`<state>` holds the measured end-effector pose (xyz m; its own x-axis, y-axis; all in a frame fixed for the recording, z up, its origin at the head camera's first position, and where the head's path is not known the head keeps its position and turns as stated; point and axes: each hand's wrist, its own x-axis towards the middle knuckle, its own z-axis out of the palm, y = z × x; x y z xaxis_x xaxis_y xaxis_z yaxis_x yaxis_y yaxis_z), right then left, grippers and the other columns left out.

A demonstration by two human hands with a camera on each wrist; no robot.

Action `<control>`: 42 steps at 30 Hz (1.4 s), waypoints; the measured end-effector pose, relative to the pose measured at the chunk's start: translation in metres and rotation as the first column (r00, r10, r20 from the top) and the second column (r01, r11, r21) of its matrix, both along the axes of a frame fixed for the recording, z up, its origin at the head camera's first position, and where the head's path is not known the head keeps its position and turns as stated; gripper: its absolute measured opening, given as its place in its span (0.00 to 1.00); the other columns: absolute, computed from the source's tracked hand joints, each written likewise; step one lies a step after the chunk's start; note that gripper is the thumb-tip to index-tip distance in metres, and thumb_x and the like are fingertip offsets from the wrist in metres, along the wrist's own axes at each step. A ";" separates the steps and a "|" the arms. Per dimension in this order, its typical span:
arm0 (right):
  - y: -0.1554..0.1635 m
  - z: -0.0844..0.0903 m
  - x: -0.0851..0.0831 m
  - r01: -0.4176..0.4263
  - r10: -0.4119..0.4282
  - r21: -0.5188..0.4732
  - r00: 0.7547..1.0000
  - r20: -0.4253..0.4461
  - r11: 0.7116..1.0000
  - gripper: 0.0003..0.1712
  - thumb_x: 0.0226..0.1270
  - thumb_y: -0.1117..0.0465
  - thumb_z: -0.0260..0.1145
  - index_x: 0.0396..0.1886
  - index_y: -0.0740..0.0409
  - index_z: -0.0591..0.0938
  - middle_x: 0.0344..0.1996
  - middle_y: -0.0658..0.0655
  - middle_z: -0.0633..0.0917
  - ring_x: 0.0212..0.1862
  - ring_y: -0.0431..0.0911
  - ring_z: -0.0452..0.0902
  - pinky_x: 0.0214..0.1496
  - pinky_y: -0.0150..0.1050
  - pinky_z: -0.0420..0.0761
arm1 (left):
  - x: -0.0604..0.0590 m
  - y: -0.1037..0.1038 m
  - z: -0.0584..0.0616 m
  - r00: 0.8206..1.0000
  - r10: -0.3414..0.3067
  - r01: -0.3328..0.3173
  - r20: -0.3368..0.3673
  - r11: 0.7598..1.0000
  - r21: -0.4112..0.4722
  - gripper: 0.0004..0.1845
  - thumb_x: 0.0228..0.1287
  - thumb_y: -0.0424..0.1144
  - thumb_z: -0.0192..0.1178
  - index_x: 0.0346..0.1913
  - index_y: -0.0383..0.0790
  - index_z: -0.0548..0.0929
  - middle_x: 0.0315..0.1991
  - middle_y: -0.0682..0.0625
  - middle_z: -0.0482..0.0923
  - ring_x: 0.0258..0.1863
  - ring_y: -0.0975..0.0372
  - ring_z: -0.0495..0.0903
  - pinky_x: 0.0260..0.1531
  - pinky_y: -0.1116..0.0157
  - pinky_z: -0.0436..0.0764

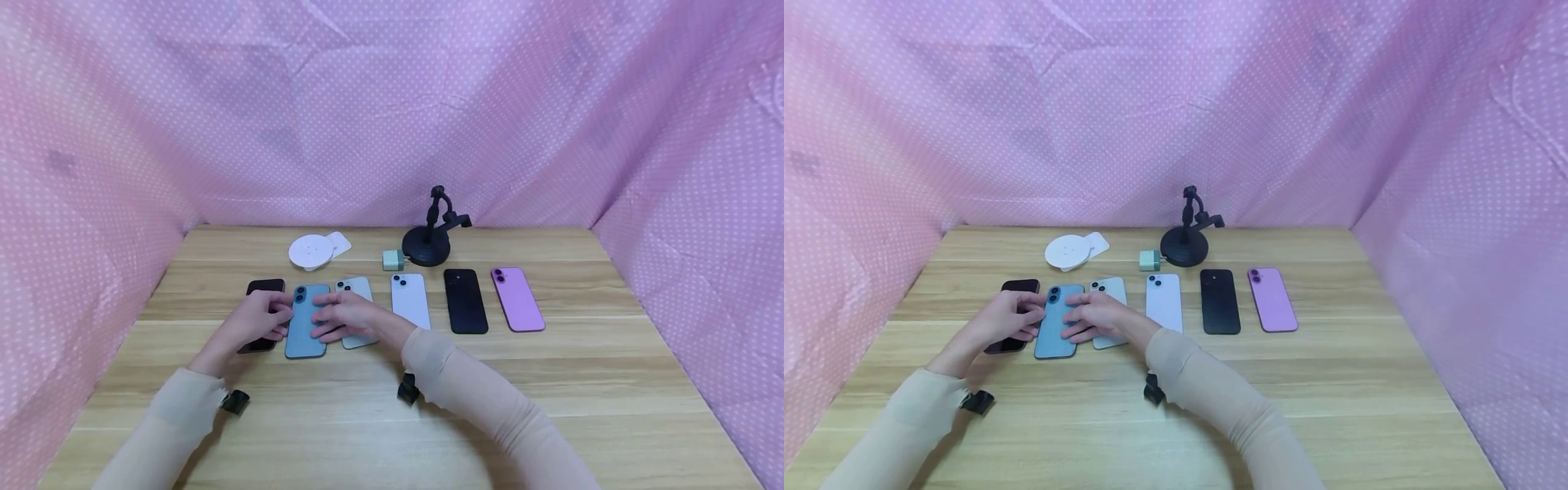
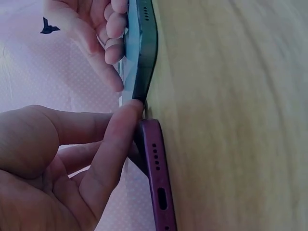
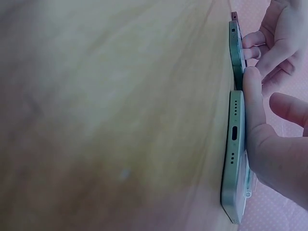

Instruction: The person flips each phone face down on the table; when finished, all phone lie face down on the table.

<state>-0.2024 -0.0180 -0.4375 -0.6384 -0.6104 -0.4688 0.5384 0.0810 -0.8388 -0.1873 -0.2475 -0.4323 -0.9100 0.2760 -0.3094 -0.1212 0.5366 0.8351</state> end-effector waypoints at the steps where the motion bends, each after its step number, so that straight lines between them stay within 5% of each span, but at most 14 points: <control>1: 0.000 0.001 0.000 -0.001 0.001 0.002 1.000 -0.002 1.000 0.30 0.79 0.68 0.55 0.77 0.62 0.64 0.54 0.61 0.83 0.54 0.57 0.84 0.58 0.51 0.83 | 0.000 0.001 0.001 1.000 0.001 -0.001 -0.008 1.000 -0.005 0.23 0.74 0.27 0.55 0.67 0.19 0.69 0.48 0.33 0.82 0.30 0.57 0.86 0.33 0.60 0.90; 17: -0.006 -0.003 0.004 -0.009 0.009 0.007 1.000 -0.004 1.000 0.28 0.79 0.66 0.56 0.75 0.64 0.66 0.55 0.62 0.83 0.52 0.55 0.85 0.57 0.50 0.84 | 0.006 -0.010 -0.003 1.000 -0.007 0.008 -0.030 0.999 0.048 0.22 0.73 0.27 0.58 0.65 0.22 0.72 0.43 0.36 0.83 0.30 0.56 0.86 0.31 0.59 0.90; 24: -0.025 0.004 0.008 0.067 -0.084 -0.150 0.990 -0.110 0.986 0.32 0.78 0.67 0.57 0.77 0.65 0.62 0.68 0.65 0.74 0.66 0.58 0.74 0.66 0.51 0.78 | 0.004 -0.037 0.014 0.989 0.023 -0.013 -0.149 0.998 0.069 0.23 0.75 0.29 0.56 0.67 0.20 0.68 0.52 0.26 0.77 0.42 0.47 0.84 0.38 0.57 0.90; 31: -0.051 -0.001 0.009 0.195 -0.215 -0.260 0.976 -0.048 0.946 0.35 0.75 0.72 0.57 0.78 0.66 0.59 0.73 0.65 0.68 0.73 0.57 0.65 0.72 0.53 0.70 | 0.002 -0.061 0.015 0.965 0.064 -0.063 -0.253 0.998 0.016 0.25 0.75 0.32 0.58 0.67 0.20 0.68 0.58 0.24 0.74 0.53 0.43 0.80 0.41 0.62 0.88; 42: -0.069 -0.010 0.010 0.167 -0.157 -0.304 0.986 0.057 0.938 0.36 0.76 0.70 0.55 0.80 0.63 0.56 0.75 0.61 0.65 0.76 0.53 0.58 0.76 0.52 0.62 | 0.005 -0.074 -0.002 0.989 0.087 -0.079 -0.123 0.995 0.066 0.30 0.76 0.35 0.58 0.72 0.20 0.62 0.64 0.23 0.67 0.59 0.43 0.74 0.46 0.61 0.87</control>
<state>-0.1920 -0.0865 -0.4475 -0.7285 -0.6175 -0.2966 0.5494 -0.2681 -0.7914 -0.1818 -0.3216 -0.4344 -0.9611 0.2126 -0.1764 -0.0554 0.4772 0.8771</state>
